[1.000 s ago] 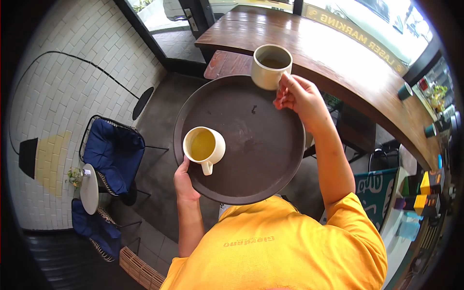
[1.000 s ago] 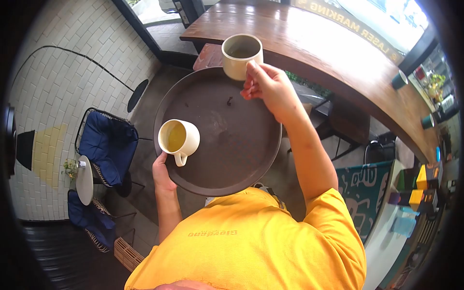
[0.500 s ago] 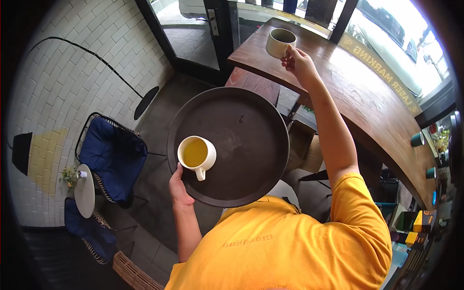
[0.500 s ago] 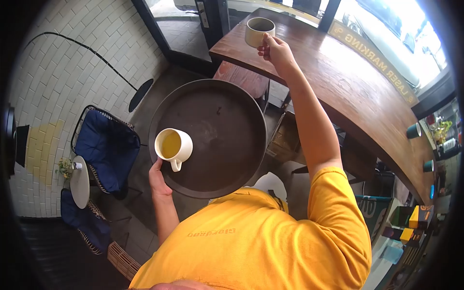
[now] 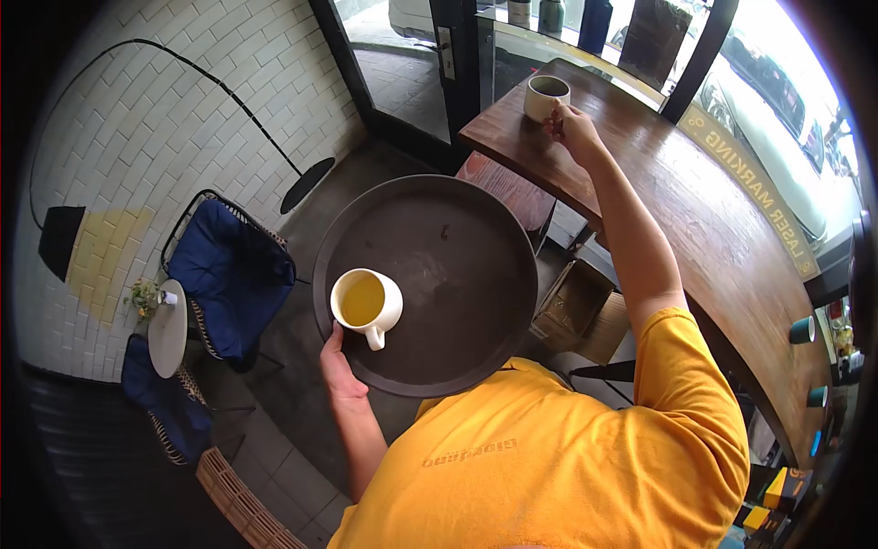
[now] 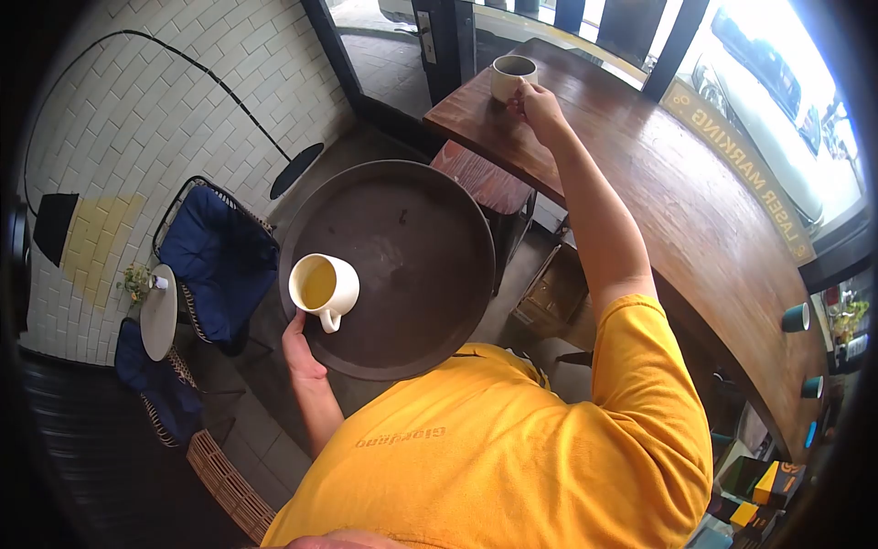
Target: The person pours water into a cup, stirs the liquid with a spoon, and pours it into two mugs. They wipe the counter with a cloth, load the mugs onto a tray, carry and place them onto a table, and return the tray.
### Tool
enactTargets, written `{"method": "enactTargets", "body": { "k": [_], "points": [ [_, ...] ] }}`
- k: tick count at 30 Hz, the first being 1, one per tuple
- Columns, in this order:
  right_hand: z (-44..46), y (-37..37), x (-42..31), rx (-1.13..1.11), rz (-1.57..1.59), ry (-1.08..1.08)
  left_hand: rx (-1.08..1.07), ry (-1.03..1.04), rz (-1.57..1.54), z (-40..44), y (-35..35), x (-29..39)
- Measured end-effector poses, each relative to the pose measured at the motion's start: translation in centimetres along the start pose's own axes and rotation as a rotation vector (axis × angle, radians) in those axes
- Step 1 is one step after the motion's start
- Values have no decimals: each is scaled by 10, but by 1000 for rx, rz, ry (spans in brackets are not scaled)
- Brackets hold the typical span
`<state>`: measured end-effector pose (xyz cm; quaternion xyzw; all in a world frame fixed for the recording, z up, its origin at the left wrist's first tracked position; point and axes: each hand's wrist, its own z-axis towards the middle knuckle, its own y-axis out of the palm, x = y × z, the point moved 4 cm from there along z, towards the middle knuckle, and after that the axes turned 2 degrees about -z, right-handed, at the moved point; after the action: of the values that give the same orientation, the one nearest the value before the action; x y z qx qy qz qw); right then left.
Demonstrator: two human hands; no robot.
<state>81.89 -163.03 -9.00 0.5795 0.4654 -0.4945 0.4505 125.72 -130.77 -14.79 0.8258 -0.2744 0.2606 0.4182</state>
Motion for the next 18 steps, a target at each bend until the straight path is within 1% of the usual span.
{"method": "enactTargets", "body": {
  "k": [3,6,9,11,16,18],
  "points": [
    [1,-2,-1,-3,-12,-21,7,24,-7,-6,7,-3],
    [6,-6,1,6,-47,3,-17,1,-25,-8,11,-8],
    [9,-9,3,-13,-36,2,32,15,-6,-12,14,-12],
    [11,-11,4,-25,-29,2,-17,29,-30,-13,17,-16],
    [7,-11,2,-56,-38,12,-25,7,-57,-12,14,-24],
    [7,-10,2,-79,-85,48,-32,5,-63,-10,13,-27]
  ]
}}
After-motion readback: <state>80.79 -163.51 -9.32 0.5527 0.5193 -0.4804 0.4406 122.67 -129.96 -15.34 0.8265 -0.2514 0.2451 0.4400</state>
